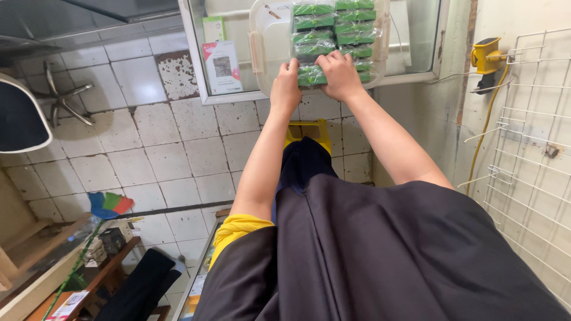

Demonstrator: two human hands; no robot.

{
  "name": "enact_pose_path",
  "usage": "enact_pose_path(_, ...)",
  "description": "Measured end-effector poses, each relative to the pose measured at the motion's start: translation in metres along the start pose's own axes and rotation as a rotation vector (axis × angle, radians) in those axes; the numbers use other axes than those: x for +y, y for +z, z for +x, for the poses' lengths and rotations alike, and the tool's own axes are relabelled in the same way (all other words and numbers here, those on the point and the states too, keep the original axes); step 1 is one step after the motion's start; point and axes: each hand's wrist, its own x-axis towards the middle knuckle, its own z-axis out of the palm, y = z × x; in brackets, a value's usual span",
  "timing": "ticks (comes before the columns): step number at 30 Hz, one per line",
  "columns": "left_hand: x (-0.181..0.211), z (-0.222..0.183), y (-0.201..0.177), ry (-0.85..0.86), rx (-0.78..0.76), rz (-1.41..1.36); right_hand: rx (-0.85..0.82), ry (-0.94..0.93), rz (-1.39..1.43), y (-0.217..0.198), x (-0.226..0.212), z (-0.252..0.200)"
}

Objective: The person removes packaged charging cables from a display rack by hand, places them into a plastic container, and lifts the filled container.

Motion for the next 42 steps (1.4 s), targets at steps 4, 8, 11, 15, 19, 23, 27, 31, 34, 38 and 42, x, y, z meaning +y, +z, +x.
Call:
enact_pose_path(4, -0.007, 0.022, 0.019, 0.013, 0.032, -0.054, 0.128, -0.085, -0.465, 0.015, 0.011, 0.01)
enact_pose_path(8, -0.011, 0.043, 0.029, 0.029, 0.039, -0.059, 0.156, -0.081, -0.478, 0.023, 0.023, 0.015)
enact_pose_path(11, -0.01, 0.049, 0.035, 0.045, 0.07, -0.075, 0.249, -0.1, -0.54, 0.03, 0.03, 0.019)
enact_pose_path(15, -0.008, 0.056, 0.04, 0.011, 0.105, -0.088, 0.3, -0.054, -0.615, 0.037, 0.031, 0.023)
enact_pose_path(19, -0.008, 0.06, 0.05, 0.026, 0.142, -0.072, 0.477, -0.037, -0.713, 0.033, 0.023, 0.021)
enact_pose_path(23, -0.005, 0.065, 0.069, -0.073, 0.211, -0.013, 0.425, 0.033, -0.696, 0.04, 0.029, 0.024)
enact_pose_path(27, -0.006, 0.066, 0.083, -0.174, 0.187, 0.012, 0.395, 0.061, -0.653, 0.048, 0.034, 0.024)
enact_pose_path(31, -0.013, 0.063, 0.078, -0.248, 0.1, -0.014, 0.405, 0.077, -0.606, 0.04, 0.03, 0.021)
enact_pose_path(34, -0.008, 0.052, 0.063, -0.219, 0.15, -0.037, 0.329, 0.1, -0.422, 0.024, 0.022, 0.01)
enact_pose_path(38, 0.004, 0.043, 0.047, -0.223, 0.145, -0.071, 0.335, 0.12, -0.346, 0.007, 0.008, 0.003)
enact_pose_path(42, 0.011, 0.035, 0.038, -0.221, 0.142, -0.105, 0.287, 0.146, -0.307, -0.003, -0.002, 0.0)
